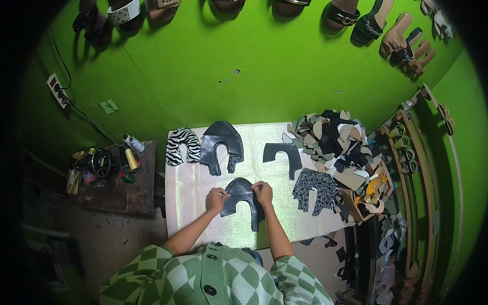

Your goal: Sorting and organizing pre-cut shoe upper components on a work table.

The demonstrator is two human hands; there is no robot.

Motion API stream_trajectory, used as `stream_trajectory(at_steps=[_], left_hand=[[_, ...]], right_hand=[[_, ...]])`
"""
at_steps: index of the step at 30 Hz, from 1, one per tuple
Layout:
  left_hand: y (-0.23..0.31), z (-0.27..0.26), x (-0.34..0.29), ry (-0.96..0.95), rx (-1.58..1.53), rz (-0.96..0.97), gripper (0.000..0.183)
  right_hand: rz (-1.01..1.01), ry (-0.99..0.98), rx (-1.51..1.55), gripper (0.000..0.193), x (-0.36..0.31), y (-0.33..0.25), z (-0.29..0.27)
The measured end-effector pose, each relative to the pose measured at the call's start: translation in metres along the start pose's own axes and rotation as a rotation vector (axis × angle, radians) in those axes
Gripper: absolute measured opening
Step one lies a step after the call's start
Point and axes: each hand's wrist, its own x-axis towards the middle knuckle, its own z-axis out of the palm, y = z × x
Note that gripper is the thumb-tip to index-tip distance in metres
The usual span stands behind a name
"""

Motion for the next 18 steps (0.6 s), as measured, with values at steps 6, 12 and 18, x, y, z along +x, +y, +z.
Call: stream_trajectory(at_steps=[6,12,18], left_hand=[[-0.003,-0.001,-0.001,0.021,0.035,-0.025,0.024],[0.001,0.002,0.004,0.077,0.085,-0.053,0.035],[-0.001,-0.002,0.015,-0.072,0.182,-0.103,0.038]], right_hand=[[0.026,0.017,0.100,0.025,-0.015,-0.009,-0.007],[0.109,0.048,-0.016,0.031,-0.017,0.012,-0.012],[0.038,0.023,-0.242,0.028,-0.010,0.008,-0.010]])
